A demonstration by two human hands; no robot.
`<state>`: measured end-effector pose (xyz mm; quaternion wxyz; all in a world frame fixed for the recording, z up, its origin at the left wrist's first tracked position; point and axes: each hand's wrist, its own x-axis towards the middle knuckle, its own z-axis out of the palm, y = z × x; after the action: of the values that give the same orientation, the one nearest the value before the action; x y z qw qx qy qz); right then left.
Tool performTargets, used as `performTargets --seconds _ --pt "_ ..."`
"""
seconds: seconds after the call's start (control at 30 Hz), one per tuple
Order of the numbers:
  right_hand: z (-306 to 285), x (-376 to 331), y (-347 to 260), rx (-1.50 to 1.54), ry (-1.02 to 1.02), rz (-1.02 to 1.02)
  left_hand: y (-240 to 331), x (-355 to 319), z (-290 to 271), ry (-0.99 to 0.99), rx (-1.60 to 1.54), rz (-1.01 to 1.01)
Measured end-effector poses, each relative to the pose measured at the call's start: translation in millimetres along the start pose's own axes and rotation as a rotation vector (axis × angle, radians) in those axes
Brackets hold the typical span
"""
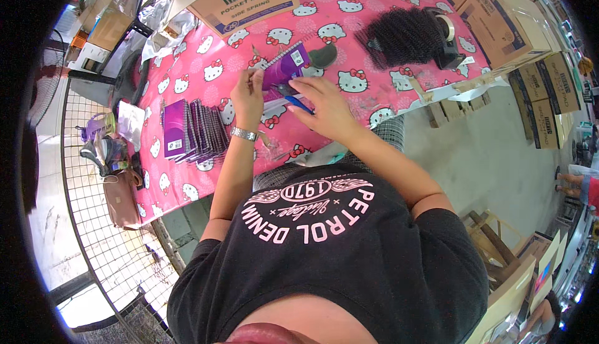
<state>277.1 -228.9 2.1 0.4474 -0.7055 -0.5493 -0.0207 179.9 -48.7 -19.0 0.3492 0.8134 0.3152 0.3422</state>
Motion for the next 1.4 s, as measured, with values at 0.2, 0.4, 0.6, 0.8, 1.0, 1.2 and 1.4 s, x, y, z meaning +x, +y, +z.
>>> performTargets --seconds 0.2,0.4,0.6,0.8,1.0,1.2,1.4 --pt "11 21 -7 0.009 0.021 -0.065 -16 0 0 -0.051 -0.001 -0.037" --pt "13 28 -15 -0.055 -0.019 -0.066 -10 -3 1 0.036 -0.116 0.069" --pt "15 32 -19 -0.174 -0.021 -0.123 -5 -8 -7 -0.052 -0.114 -0.049" --pt "12 35 -30 0.527 -0.391 0.621 -8 -15 -17 0.063 0.025 0.198" --pt "4 20 -16 0.494 -0.206 0.278 13 -23 -80 0.361 0.281 0.407" --pt "1 -39 89 -0.122 -0.087 0.342 -3 -31 -192 0.647 -0.082 -0.299" --pt "-4 -18 147 -0.321 -0.125 0.333 -66 -60 -219 0.563 0.492 -0.337"
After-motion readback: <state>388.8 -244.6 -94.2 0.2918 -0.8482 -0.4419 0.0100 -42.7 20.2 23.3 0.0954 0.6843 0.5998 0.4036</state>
